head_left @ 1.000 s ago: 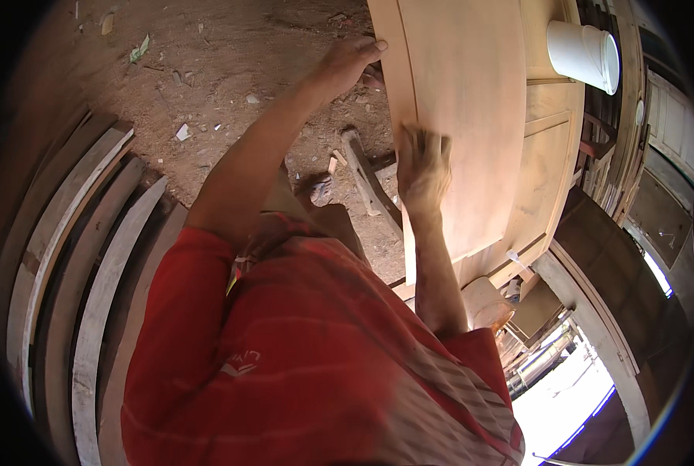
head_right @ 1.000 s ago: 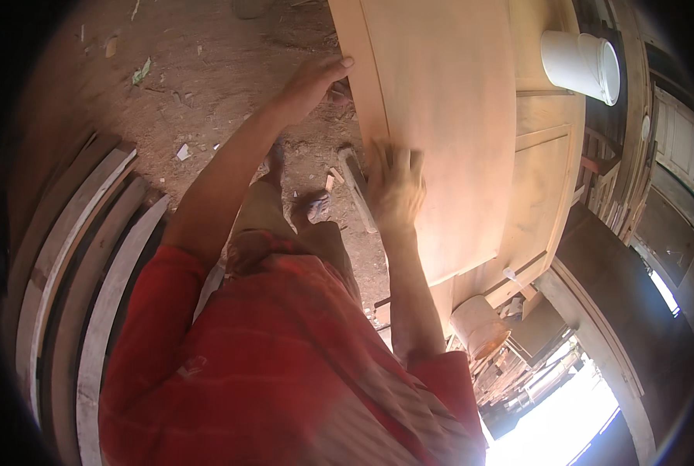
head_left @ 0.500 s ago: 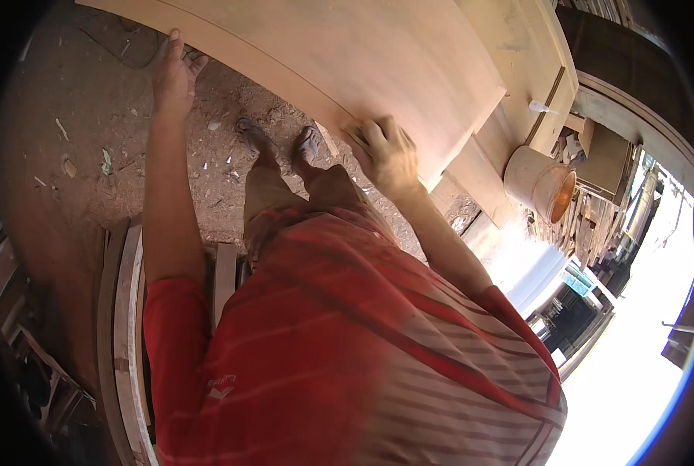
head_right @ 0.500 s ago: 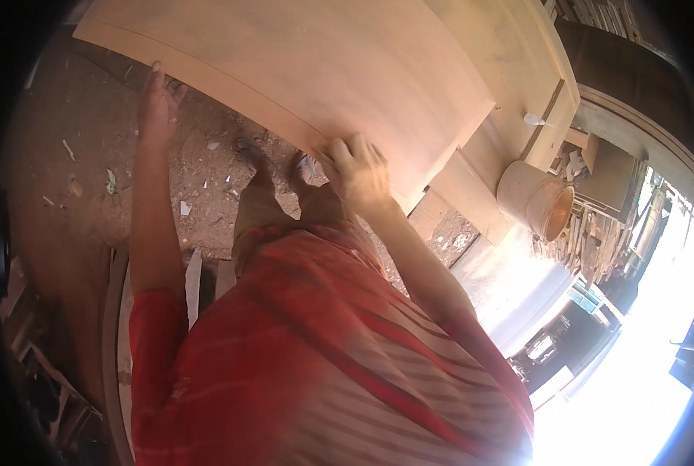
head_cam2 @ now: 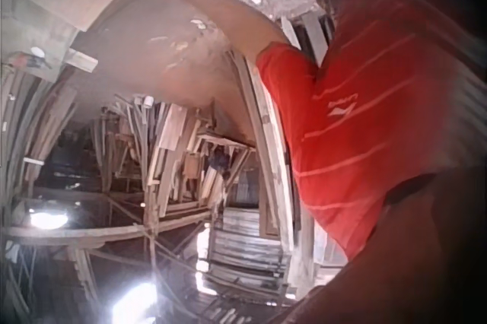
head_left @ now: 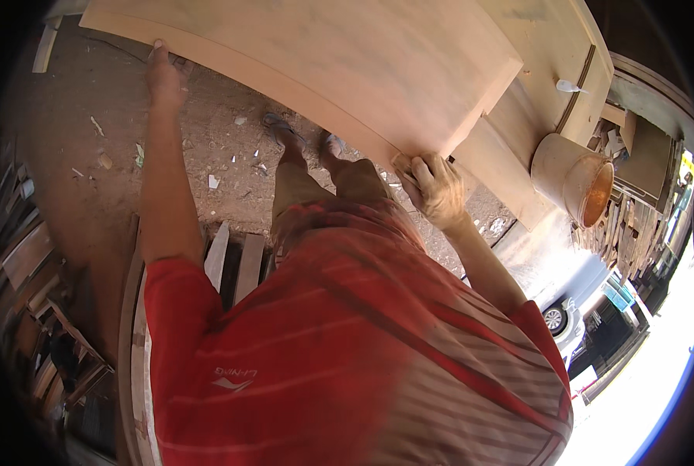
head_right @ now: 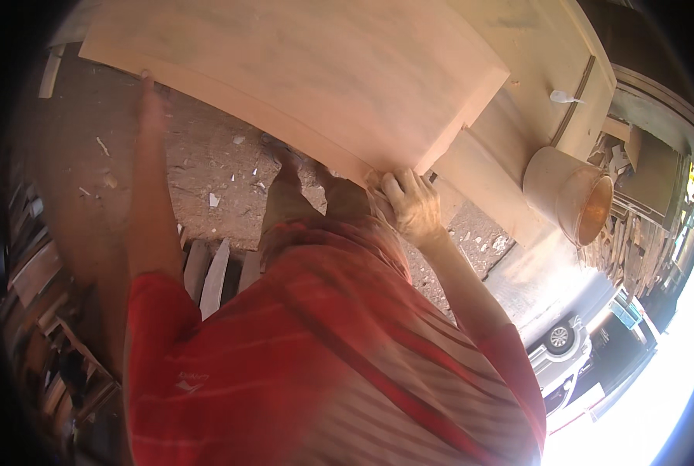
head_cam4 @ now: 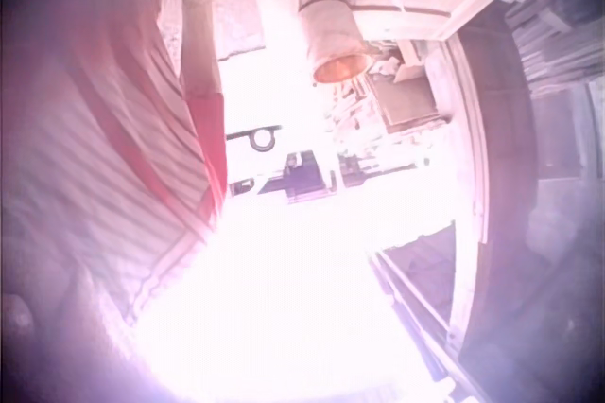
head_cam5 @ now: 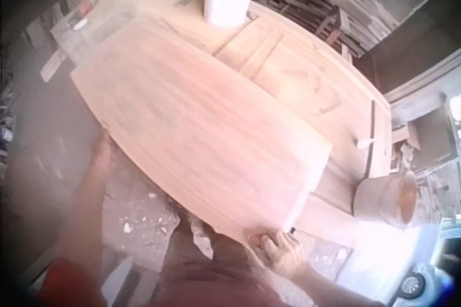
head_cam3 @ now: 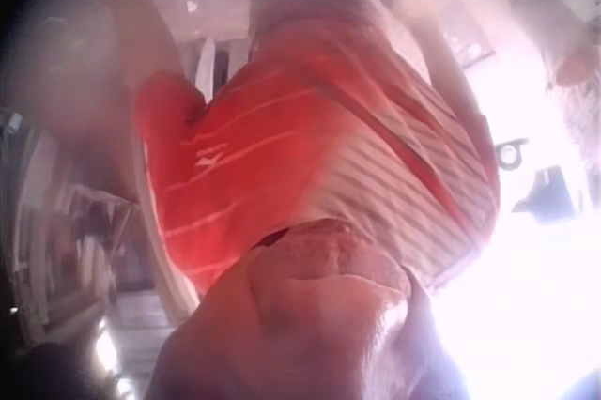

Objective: The person picks up a sanding block and a wooden panel, then sands the edges and corners of the panel with the sanding block by hand. They place the panel onto a wooden workbench and sand its edges with the sanding block.

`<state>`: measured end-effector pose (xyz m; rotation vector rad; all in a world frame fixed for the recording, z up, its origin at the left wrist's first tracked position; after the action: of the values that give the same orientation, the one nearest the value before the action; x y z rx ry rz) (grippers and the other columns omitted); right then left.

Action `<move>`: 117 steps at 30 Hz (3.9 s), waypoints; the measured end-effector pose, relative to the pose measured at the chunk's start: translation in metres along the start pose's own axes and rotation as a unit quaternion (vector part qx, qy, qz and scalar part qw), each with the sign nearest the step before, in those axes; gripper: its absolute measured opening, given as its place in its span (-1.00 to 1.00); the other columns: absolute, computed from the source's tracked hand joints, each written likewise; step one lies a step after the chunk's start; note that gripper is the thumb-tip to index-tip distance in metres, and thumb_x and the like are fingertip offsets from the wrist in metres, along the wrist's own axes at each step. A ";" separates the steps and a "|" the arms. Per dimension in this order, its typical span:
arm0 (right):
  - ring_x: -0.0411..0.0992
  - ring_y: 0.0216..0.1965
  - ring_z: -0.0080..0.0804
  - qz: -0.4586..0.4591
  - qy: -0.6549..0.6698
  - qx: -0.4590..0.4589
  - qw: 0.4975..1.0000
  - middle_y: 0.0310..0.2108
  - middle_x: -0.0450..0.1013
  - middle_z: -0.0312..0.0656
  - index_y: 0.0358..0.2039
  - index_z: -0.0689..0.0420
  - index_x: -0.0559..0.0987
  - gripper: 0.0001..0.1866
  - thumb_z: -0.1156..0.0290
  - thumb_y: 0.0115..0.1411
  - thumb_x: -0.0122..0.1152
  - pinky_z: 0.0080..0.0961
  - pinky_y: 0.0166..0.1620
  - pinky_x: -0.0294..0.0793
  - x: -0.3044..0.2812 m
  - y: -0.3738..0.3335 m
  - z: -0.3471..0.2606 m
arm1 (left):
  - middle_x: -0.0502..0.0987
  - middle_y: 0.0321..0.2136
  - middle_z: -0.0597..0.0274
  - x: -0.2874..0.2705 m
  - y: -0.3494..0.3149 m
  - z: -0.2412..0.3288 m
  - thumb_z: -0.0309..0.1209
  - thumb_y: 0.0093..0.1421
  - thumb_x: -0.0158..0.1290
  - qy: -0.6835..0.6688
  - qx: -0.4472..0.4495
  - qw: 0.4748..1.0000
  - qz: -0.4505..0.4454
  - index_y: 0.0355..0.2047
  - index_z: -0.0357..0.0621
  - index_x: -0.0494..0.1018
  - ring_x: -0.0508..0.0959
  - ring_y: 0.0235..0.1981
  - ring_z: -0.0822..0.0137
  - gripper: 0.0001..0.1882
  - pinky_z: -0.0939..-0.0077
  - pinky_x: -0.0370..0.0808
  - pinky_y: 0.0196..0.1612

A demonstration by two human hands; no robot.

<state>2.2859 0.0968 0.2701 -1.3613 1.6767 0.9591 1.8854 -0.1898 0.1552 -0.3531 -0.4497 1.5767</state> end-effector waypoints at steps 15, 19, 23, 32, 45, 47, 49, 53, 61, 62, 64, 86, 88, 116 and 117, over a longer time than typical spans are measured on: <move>0.50 -0.38 -0.15 -0.010 -0.022 0.015 1.000 -0.35 0.40 -0.18 -0.29 0.08 0.50 -0.75 0.34 0.14 0.44 -0.23 -0.32 0.48 0.019 0.034 -0.027 | 0.54 -0.29 0.34 -0.015 0.010 -0.013 0.02 0.53 -0.06 -0.044 0.016 0.999 -0.010 0.08 -0.06 0.43 0.52 -0.41 0.48 -0.57 0.56 0.53 -0.36; 0.52 -0.33 -0.11 0.008 -0.035 0.007 0.999 -0.30 0.45 -0.17 -0.25 0.08 0.52 -0.72 0.29 0.16 0.46 -0.17 -0.28 0.51 0.052 0.084 -0.052 | 0.53 -0.43 0.43 -0.012 0.006 -0.018 0.07 0.51 -0.06 -0.063 0.023 0.997 -0.041 0.00 -0.03 0.46 0.48 -0.54 0.55 -0.57 0.61 0.51 -0.40; 0.53 -0.33 -0.11 0.021 -0.013 -0.017 1.000 -0.30 0.45 -0.17 -0.25 0.05 0.53 -0.73 0.28 0.18 0.46 -0.16 -0.27 0.53 0.084 0.187 -0.110 | 0.55 -0.45 0.39 -0.014 -0.004 -0.010 0.10 0.50 -0.06 -0.040 0.034 0.997 -0.063 -0.12 -0.05 0.50 0.50 -0.52 0.59 -0.54 0.61 0.49 -0.43; 0.53 -0.32 0.00 0.014 -0.013 -0.002 1.000 -0.30 0.45 -0.12 -0.21 0.07 0.54 -0.75 0.29 0.22 0.44 -0.12 -0.28 0.55 0.131 0.324 -0.186 | 0.59 -0.27 0.18 -0.079 0.064 0.054 0.13 0.46 -0.01 0.135 0.005 0.981 -0.138 -0.05 -0.15 0.47 0.61 -0.19 0.30 -0.47 0.28 0.56 -0.11; 0.55 -0.33 -0.06 0.027 -0.016 -0.038 0.999 -0.34 0.44 -0.14 -0.27 0.04 0.52 -0.77 0.21 0.28 0.37 -0.15 -0.26 0.55 0.211 0.547 -0.295 | 0.68 -0.17 -0.14 -0.118 0.270 0.202 0.09 0.40 -0.02 0.405 0.194 0.893 -0.020 0.01 -0.15 0.63 0.68 -0.09 -0.11 -0.44 0.02 0.58 0.04; 0.56 -0.32 -0.03 0.025 -0.032 -0.051 0.998 -0.32 0.44 -0.14 -0.23 0.02 0.54 -0.76 0.17 0.30 0.36 -0.12 -0.26 0.57 0.218 0.562 -0.309 | 0.68 -0.12 -0.02 -0.127 0.286 0.198 0.09 0.42 0.02 0.356 0.168 0.913 -0.108 0.07 -0.23 0.60 0.67 -0.02 0.23 -0.40 0.27 0.58 0.06; 0.56 -0.32 -0.01 0.014 -0.018 -0.026 0.999 -0.32 0.45 -0.14 -0.21 0.02 0.55 -0.76 0.18 0.29 0.36 -0.10 -0.25 0.58 0.214 0.521 -0.294 | 0.68 -0.17 0.06 -0.135 0.287 0.193 0.07 0.43 0.03 0.306 0.112 0.935 -0.137 0.06 -0.25 0.59 0.66 -0.09 0.30 -0.41 0.35 0.59 0.02; 0.57 -0.31 0.06 0.017 -0.005 0.005 1.000 -0.30 0.46 -0.10 -0.17 0.00 0.56 -0.78 0.20 0.30 0.35 -0.04 -0.24 0.60 0.205 0.506 -0.296 | 0.65 -0.24 0.24 -0.132 0.284 0.187 0.03 0.45 0.04 0.180 0.071 0.968 -0.160 0.04 -0.24 0.58 0.62 -0.27 0.38 -0.46 0.49 0.59 -0.04; 0.58 -0.27 0.13 -0.009 -0.018 -0.027 0.999 -0.24 0.49 0.00 -0.15 0.06 0.52 -0.74 0.19 0.33 0.32 0.05 -0.23 0.58 0.223 0.566 -0.324 | 0.63 -0.18 0.31 -0.135 0.295 0.179 -0.02 0.44 0.06 0.063 -0.028 0.963 -0.260 0.04 -0.16 0.59 0.60 -0.27 0.45 -0.54 0.55 0.57 -0.18; 0.57 -0.27 0.15 0.013 0.000 -0.067 0.998 -0.24 0.48 0.02 -0.15 0.08 0.51 -0.73 0.19 0.33 0.32 0.06 -0.24 0.58 0.222 0.536 -0.308 | 0.65 -0.23 0.31 -0.138 0.291 0.183 -0.05 0.42 0.09 0.040 -0.030 0.975 -0.214 0.00 -0.18 0.61 0.64 -0.35 0.44 -0.56 0.59 0.60 -0.24; 0.57 -0.26 0.17 0.038 0.018 -0.118 0.992 -0.24 0.48 0.04 -0.14 0.10 0.50 -0.71 0.19 0.33 0.32 0.07 -0.25 0.58 0.220 0.539 -0.307 | 0.64 -0.27 0.34 -0.132 0.300 0.188 -0.05 0.42 0.09 0.023 -0.038 0.971 -0.236 0.00 -0.16 0.60 0.63 -0.39 0.45 -0.57 0.59 0.59 -0.24; 0.50 -0.49 -0.30 -0.161 -0.096 -0.250 0.950 -0.42 0.46 -0.22 -0.33 0.04 0.55 -0.77 0.39 0.13 0.51 -0.35 -0.42 0.57 0.156 0.387 -0.224 | 0.53 -0.51 0.34 -0.111 0.314 0.142 0.01 0.44 0.03 -0.035 0.012 0.963 -0.268 -0.31 -0.01 0.55 0.47 -0.56 0.48 -0.61 0.53 0.40 -0.54; 0.50 -0.48 -0.29 -0.146 -0.083 -0.264 0.950 -0.40 0.47 -0.22 -0.30 0.03 0.56 -0.77 0.38 0.14 0.51 -0.33 -0.41 0.57 0.162 0.392 -0.226 | 0.46 -0.56 0.36 -0.116 0.313 0.140 0.00 0.45 0.01 -0.025 0.032 0.977 -0.210 -0.35 -0.01 0.54 0.41 -0.60 0.47 -0.60 0.51 0.35 -0.57; 0.51 -0.36 -0.22 -0.027 -0.136 0.149 0.979 -0.37 0.46 -0.23 -0.13 0.01 0.65 -0.73 0.32 0.16 0.48 -0.25 -0.26 0.52 -0.006 -0.009 -0.050 | 0.31 -0.44 0.40 -0.141 0.350 0.171 -0.17 0.52 -0.05 0.145 0.014 0.989 -0.014 -0.25 -0.06 0.44 0.31 -0.43 0.51 -0.73 0.57 0.40 -0.31; 0.51 -0.36 -0.18 -0.006 -0.166 0.244 0.955 -0.36 0.48 -0.18 -0.14 0.02 0.65 -0.76 0.33 0.19 0.46 -0.21 -0.24 0.53 -0.022 -0.038 -0.053 | 0.31 -0.43 0.39 -0.107 0.325 0.161 -0.11 0.53 -0.04 0.180 -0.012 0.984 -0.003 -0.23 -0.09 0.43 0.31 -0.43 0.50 -0.68 0.55 0.41 -0.31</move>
<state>2.3212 0.0525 0.3089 -0.8276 1.5107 0.6594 1.5300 -0.3164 0.1316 -0.6415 -0.1885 1.4630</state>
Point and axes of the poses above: each hand's wrist, its own y-axis towards the middle knuckle, its own x-axis out of the palm, z = x × y, the point moved 4 cm from there along y, towards the middle knuckle
